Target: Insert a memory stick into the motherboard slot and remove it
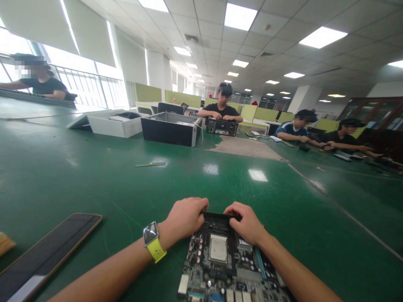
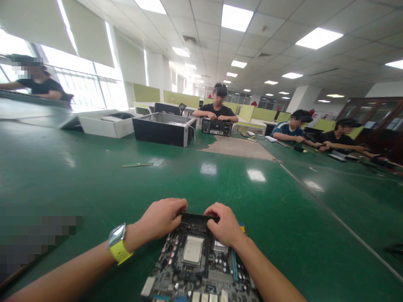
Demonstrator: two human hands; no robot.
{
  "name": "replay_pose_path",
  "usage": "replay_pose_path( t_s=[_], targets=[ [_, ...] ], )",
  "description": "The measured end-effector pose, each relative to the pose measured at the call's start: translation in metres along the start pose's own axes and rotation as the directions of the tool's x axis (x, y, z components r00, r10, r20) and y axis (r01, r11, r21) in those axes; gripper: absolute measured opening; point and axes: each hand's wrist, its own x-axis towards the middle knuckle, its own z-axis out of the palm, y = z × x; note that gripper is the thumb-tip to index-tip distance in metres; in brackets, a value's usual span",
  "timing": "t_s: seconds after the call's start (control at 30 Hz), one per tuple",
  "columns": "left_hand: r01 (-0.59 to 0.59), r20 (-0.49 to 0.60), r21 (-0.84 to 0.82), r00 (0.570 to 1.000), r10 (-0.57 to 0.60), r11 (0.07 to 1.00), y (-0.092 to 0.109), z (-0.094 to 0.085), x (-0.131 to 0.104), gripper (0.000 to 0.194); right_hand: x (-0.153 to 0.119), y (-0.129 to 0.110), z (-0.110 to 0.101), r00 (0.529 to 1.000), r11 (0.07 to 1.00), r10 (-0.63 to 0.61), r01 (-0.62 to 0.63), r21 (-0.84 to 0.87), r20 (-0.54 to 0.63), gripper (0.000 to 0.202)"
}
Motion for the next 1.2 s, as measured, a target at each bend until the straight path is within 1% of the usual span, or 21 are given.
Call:
replay_pose_path(
  t_s=[0.43,0.77,0.87,0.93,1.0,1.07,1.13,1.17,1.2],
  targets=[
    [0.02,0.051,-0.016,0.998,-0.02,1.0,0.005,-0.002,-0.001,0.027,0.001,0.002,-0.001,1.0,0.999,0.001,-0.002,0.034,0.011,0.025],
    [0.009,0.045,-0.021,0.999,-0.008,1.0,0.004,0.0,-0.001,0.032,-0.001,0.001,-0.001,1.0,0.999,-0.003,0.003,0.039,0.017,0.027],
    [0.022,0.054,-0.029,0.998,-0.02,0.999,0.005,-0.001,-0.002,0.032,-0.001,0.003,0.001,1.0,0.999,-0.003,0.002,0.038,0.021,0.028],
    [0.03,0.053,-0.047,0.998,-0.028,0.998,0.005,-0.002,-0.002,0.033,-0.001,0.005,0.001,1.0,0.999,-0.014,0.013,0.039,0.014,0.03],
    [0.037,0.045,-0.097,0.998,-0.033,0.995,0.002,-0.006,-0.001,0.034,0.0,0.005,-0.003,0.999,0.999,-0.023,0.024,0.046,-0.029,0.029],
    [0.051,0.03,-0.198,0.999,-0.046,0.979,-0.007,-0.011,0.002,0.032,0.001,-0.005,-0.01,0.99,0.999,-0.007,0.014,0.052,-0.141,0.024],
    [0.067,-0.009,-0.323,0.997,-0.074,0.944,-0.019,-0.019,0.007,0.028,-0.002,-0.025,-0.016,0.966,0.999,0.002,0.011,0.048,-0.257,0.014],
    [0.073,-0.04,-0.375,0.995,-0.095,0.924,-0.026,-0.022,0.009,0.028,-0.006,-0.039,-0.017,0.961,0.999,-0.016,0.028,0.04,-0.275,0.011],
    [0.078,-0.078,-0.411,0.99,-0.121,0.908,-0.033,-0.026,0.012,0.029,-0.011,-0.053,-0.014,0.966,0.997,-0.059,0.068,0.026,-0.251,0.01]
  ],
)
